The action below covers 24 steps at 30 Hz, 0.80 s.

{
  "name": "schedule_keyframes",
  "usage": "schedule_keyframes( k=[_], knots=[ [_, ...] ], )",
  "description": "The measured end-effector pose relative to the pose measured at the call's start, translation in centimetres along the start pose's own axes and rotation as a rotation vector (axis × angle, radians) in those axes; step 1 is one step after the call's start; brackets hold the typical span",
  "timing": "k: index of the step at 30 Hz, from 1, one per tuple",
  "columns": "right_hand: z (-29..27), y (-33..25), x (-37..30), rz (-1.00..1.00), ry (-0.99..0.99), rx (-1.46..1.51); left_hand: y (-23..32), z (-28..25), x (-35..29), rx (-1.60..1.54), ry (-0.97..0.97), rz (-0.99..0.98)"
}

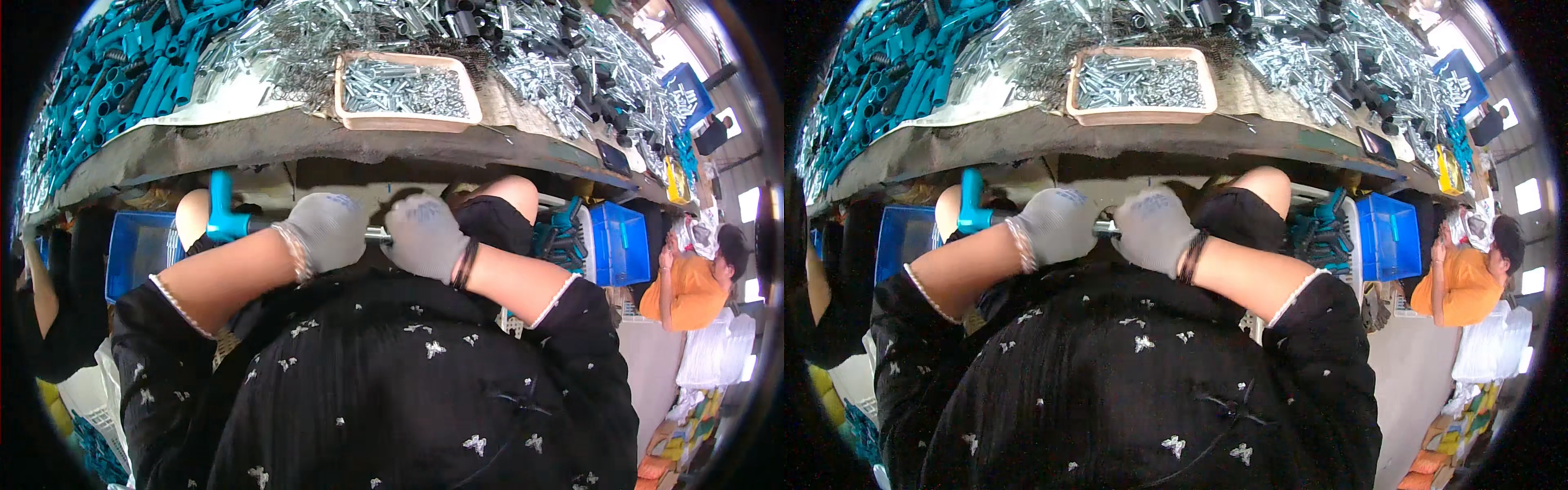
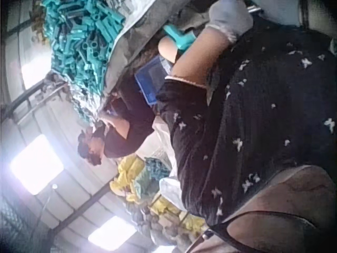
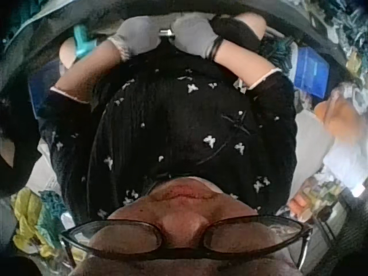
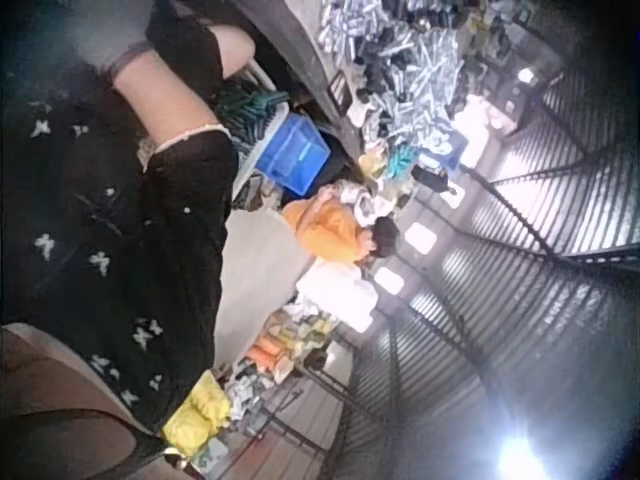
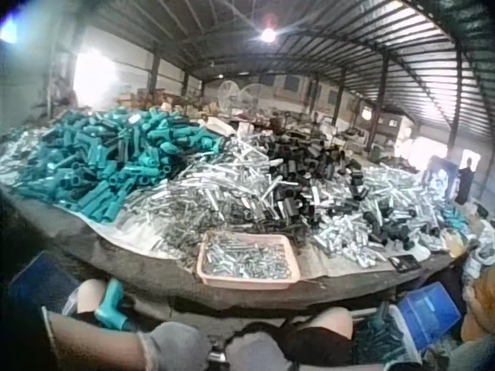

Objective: The person assembles tools by hand, fitting metal rods, springs, and pins into sleeves, then attaching plastic handle casings over the mechanisms.

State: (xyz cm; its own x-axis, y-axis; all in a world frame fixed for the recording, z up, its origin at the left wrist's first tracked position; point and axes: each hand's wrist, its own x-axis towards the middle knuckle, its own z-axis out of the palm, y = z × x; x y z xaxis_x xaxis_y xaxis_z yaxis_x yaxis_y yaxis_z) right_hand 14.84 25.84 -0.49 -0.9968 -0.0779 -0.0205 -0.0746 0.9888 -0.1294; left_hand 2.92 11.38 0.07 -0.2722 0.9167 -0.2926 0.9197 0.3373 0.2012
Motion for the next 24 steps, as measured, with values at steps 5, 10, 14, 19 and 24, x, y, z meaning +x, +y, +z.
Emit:
schedule_keyframes(
  k=[5,10,14,19,24],
  knots=[
    [3.9,3.2,1.4,0.357,-0.884,1.19,1.1,1.8,-0.2,0.227,0.162,-0.038],
    [1.6,-0.1,1.7,-0.258,0.371,-0.285,-2.7,-0.3,1.3,0.022,-0.397,0.024],
    [3.8,1.9,2.1,-0.29,0.155,-0.085,-1.4,0.6,0.5,0.014,-0.211,0.033],
    [4.0,2.3,2.3,0.051,-0.53,0.946,0.5,-0.1,-0.2,0.26,-0.006,-0.047],
    [1.9,0.6,1.8,-0.247,0.399,-0.315,-2.4,0.7,1.3,0.225,-0.349,0.191]
  ],
)
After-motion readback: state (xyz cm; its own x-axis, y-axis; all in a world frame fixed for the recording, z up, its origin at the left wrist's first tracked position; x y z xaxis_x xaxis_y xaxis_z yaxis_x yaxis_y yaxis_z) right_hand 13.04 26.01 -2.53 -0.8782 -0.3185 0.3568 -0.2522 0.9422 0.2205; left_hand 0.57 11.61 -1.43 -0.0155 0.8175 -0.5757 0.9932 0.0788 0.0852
